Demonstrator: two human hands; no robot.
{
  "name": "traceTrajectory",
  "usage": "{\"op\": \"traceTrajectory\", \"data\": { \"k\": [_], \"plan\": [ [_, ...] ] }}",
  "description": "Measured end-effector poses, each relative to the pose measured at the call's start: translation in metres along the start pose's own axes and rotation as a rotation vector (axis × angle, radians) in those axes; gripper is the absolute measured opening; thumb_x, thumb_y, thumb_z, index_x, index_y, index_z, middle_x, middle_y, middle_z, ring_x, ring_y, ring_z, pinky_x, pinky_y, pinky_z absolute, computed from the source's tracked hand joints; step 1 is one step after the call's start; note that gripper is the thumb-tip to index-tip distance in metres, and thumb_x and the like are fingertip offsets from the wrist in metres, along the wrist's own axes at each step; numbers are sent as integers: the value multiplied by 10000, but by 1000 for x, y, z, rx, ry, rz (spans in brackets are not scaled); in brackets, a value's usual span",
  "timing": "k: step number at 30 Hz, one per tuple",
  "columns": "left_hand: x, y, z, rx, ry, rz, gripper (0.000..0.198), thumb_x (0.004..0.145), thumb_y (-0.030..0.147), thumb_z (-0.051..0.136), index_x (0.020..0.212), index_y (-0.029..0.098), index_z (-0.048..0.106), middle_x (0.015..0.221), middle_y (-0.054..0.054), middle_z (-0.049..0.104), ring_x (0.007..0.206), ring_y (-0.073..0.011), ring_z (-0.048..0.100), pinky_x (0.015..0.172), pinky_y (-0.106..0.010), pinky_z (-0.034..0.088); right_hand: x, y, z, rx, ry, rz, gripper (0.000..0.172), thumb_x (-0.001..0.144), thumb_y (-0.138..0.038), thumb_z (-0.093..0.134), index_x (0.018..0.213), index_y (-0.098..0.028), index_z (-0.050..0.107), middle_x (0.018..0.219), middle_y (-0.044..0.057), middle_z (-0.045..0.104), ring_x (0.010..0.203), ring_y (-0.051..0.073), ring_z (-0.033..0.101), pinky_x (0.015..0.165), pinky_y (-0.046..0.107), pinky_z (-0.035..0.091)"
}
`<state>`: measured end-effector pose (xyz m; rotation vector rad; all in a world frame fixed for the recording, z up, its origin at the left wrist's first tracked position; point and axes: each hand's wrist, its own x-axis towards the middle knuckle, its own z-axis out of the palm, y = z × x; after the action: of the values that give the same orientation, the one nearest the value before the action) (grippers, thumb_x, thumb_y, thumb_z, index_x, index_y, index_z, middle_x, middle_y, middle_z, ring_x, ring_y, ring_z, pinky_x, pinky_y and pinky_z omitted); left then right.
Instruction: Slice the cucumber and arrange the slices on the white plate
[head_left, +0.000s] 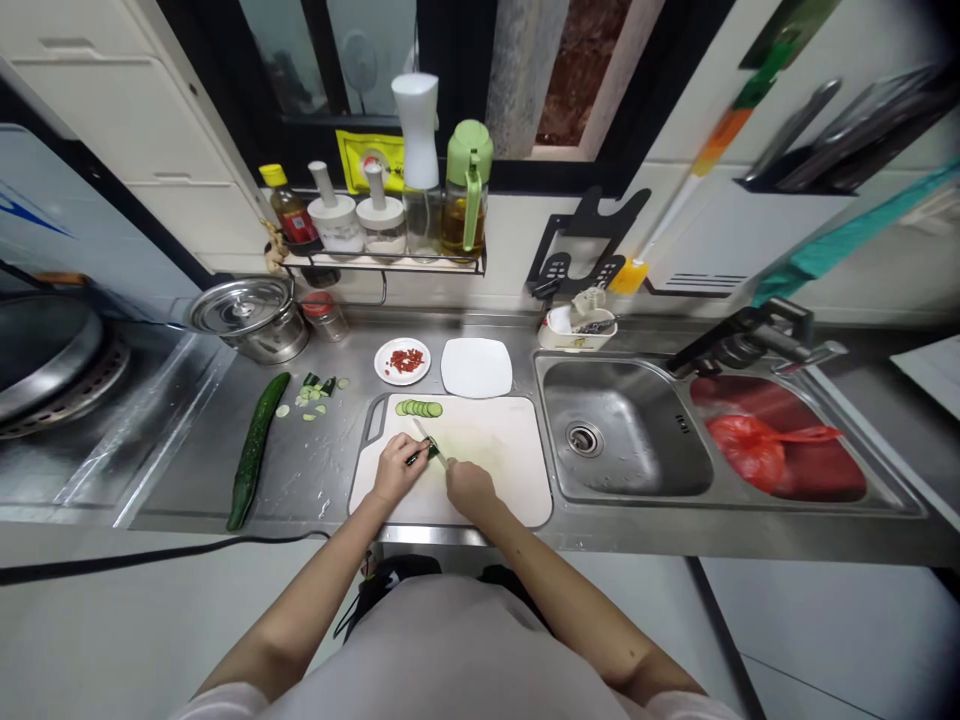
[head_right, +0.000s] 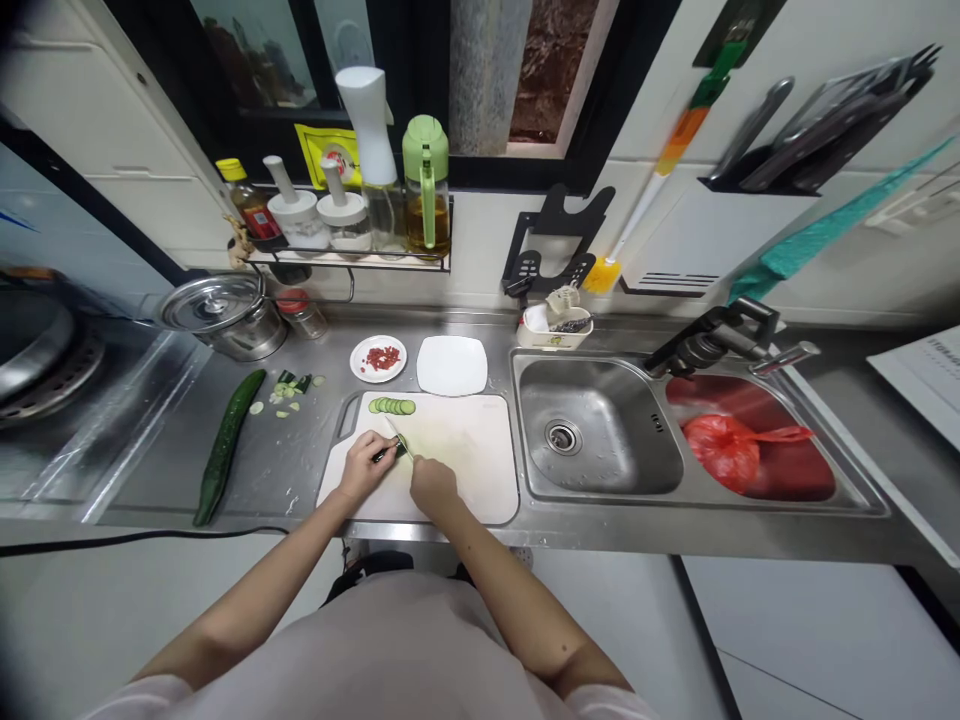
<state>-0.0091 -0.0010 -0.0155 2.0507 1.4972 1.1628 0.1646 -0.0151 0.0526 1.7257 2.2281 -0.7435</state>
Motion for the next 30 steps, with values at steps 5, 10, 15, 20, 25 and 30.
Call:
{"op": "traceTrajectory", "data": {
  "k": [5, 10, 15, 20, 25, 30],
  "plan": [
    [-1, 0, 0, 8, 8, 5, 153, 882, 251, 577, 924, 222, 721, 774, -33, 594, 762, -151, 583, 721, -294, 505, -6, 4, 4, 10, -16, 26, 291, 968, -162, 318, 1097, -141, 578, 987, 139, 692, 971, 226, 665, 788, 308, 481],
    [-1, 0, 1, 4, 17, 5, 153, 883, 255, 576, 925, 217, 718, 779, -34, 598, 767, -150, 587, 726, -293, 506, -15, 9, 6, 16, -20, 35, 281, 963, -158, 337, 1088, -136, 587, 958, 144, 698, 948, 232, 675, 778, 318, 489],
    [-1, 0, 1, 12, 6, -16, 159, 886, 265, 568, 918, 218, 716, 789, -37, 604, 787, -155, 592, 744, -299, 507, -26, 11, 4, 20, -22, 30, 291, 974, -173, 337, 1100, -123, 595, 963, 153, 696, 957, 242, 672, 781, 324, 487],
    [-1, 1, 1, 21, -5, -34, 170, 891, 273, 558, 913, 223, 719, 798, -42, 610, 791, -160, 598, 740, -303, 510, -41, 16, 1, 4, -53, 46, 292, 967, -156, 344, 1117, -121, 592, 982, 158, 693, 962, 250, 668, 764, 319, 467],
    [-1, 2, 1, 17, 2, -28, 171, 888, 270, 568, 933, 220, 725, 789, -42, 610, 790, -159, 600, 741, -300, 506, -56, 30, -1, 35, -76, 72, 270, 980, -231, 361, 1080, -160, 602, 989, 137, 700, 961, 245, 667, 750, 306, 436],
    [-1, 5, 1, 16, 13, -33, 174, 888, 268, 568, 942, 225, 728, 782, -37, 606, 781, -155, 596, 741, -296, 502, -63, 52, -7, 47, -4, 206, 302, 1003, -305, 321, 1133, -177, 561, 979, 121, 709, 936, 233, 672, 733, 292, 412]
  ]
}}
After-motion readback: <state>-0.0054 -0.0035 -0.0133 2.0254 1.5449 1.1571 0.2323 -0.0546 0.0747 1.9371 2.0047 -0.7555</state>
